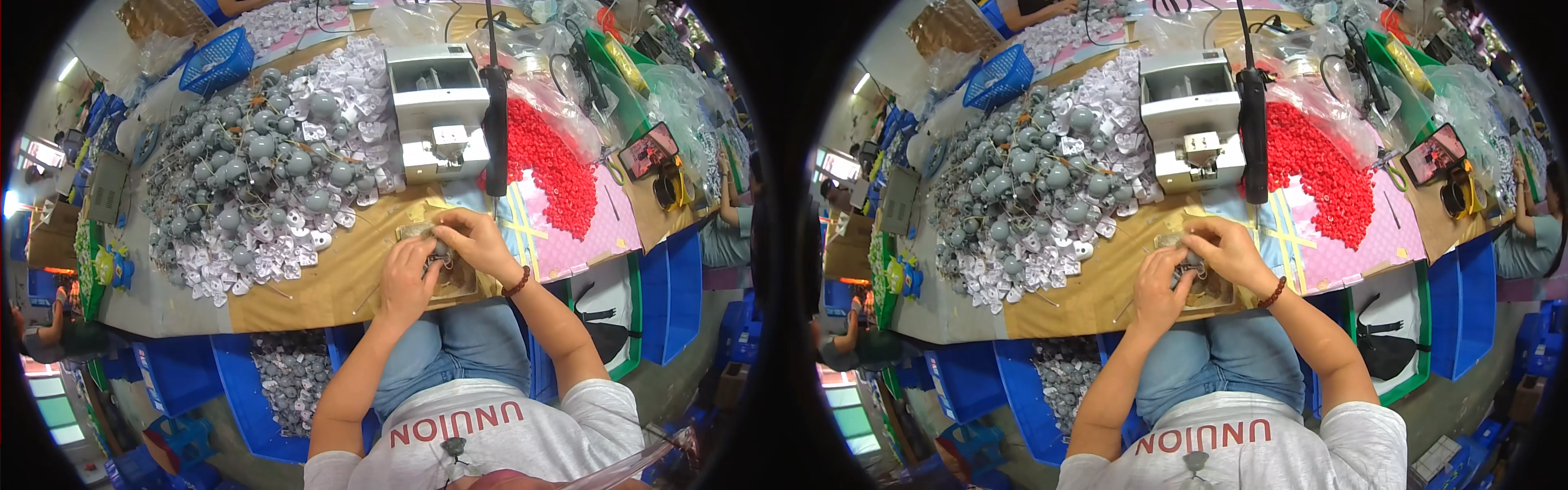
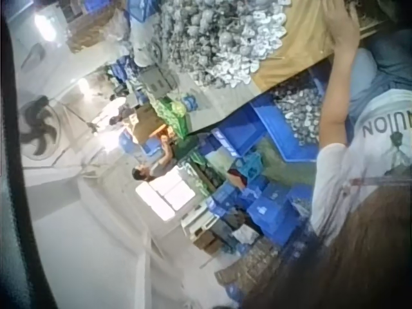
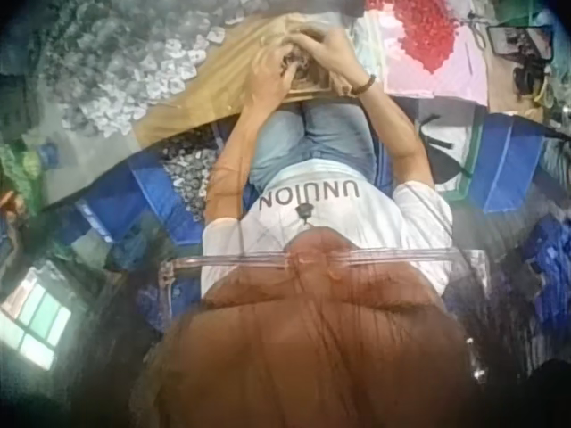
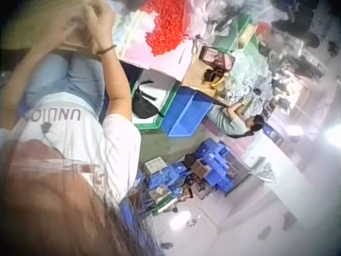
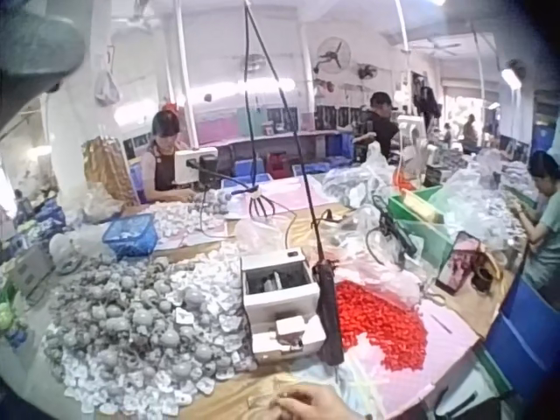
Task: Assembling electronic components into grey plastic spheres using an electric screwdriver at a factory workbench.
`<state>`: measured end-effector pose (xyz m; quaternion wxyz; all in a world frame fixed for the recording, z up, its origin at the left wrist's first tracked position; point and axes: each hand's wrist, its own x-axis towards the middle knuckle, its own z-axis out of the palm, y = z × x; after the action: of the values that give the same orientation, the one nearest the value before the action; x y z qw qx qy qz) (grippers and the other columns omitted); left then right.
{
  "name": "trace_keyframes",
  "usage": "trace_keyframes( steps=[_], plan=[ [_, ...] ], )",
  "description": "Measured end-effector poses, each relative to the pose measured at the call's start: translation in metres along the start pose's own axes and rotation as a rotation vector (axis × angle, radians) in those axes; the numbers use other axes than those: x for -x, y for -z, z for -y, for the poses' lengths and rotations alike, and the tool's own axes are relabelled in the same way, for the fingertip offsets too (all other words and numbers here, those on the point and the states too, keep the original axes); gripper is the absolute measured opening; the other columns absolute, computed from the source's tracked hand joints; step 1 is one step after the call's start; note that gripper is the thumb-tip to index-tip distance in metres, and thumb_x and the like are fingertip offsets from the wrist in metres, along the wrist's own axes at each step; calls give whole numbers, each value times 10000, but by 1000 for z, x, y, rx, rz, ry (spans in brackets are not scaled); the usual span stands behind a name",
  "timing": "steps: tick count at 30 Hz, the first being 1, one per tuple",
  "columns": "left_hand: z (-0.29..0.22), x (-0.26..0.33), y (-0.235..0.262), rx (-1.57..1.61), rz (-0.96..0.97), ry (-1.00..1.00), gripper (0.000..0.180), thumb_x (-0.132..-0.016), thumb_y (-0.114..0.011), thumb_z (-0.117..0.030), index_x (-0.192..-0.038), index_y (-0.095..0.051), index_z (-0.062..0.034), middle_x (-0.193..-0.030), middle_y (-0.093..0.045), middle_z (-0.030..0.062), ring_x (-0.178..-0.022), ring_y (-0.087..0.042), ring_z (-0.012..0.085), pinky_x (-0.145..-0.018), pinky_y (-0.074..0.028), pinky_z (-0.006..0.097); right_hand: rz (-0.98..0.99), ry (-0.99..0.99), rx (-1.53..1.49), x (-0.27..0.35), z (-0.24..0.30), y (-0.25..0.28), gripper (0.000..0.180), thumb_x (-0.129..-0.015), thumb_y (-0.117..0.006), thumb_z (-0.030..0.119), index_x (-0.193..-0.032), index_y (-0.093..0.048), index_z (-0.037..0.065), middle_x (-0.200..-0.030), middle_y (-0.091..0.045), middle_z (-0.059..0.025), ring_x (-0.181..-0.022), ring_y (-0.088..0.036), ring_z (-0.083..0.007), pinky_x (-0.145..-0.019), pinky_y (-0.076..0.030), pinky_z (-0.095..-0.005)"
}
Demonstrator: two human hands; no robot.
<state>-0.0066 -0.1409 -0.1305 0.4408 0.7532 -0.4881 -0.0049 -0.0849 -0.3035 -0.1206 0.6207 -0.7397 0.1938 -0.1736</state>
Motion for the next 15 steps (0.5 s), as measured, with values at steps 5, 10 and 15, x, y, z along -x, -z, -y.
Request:
trace_keyframes(
  steps=[5,10,15],
  plan=[
    [1,1,-1,8,-11,3,385,-769,-803,-41,-1117,-639,-12,-1083,-677,176,-1099,-630,377,-940,-499,453,-95,15,88,-5,-8,-10,194,-965,-685,140,-989,-721,-49,-809,-731,-59,-752,-633,-79,-683,-509,-262],
    [-1,-1,-1,-12,-1,6,392,-768,-807,-47,-1120,-639,-9,-1093,-675,181,-1094,-631,379,-937,-502,450,-137,21,195,-13,-6,-15,193,-973,-672,149,-977,-706,-41,-749,-713,-72,-705,-623,-78,-637,-495,-269],
    [3,0,-3,-3,-12,-7,399,-773,-818,-68,-1127,-641,-16,-1084,-675,181,-1074,-638,377,-925,-506,446,-99,6,172,-15,-5,-16,210,-998,-652,168,-1017,-692,-37,-770,-707,-54,-716,-625,-80,-641,-495,-262]
  ],
)
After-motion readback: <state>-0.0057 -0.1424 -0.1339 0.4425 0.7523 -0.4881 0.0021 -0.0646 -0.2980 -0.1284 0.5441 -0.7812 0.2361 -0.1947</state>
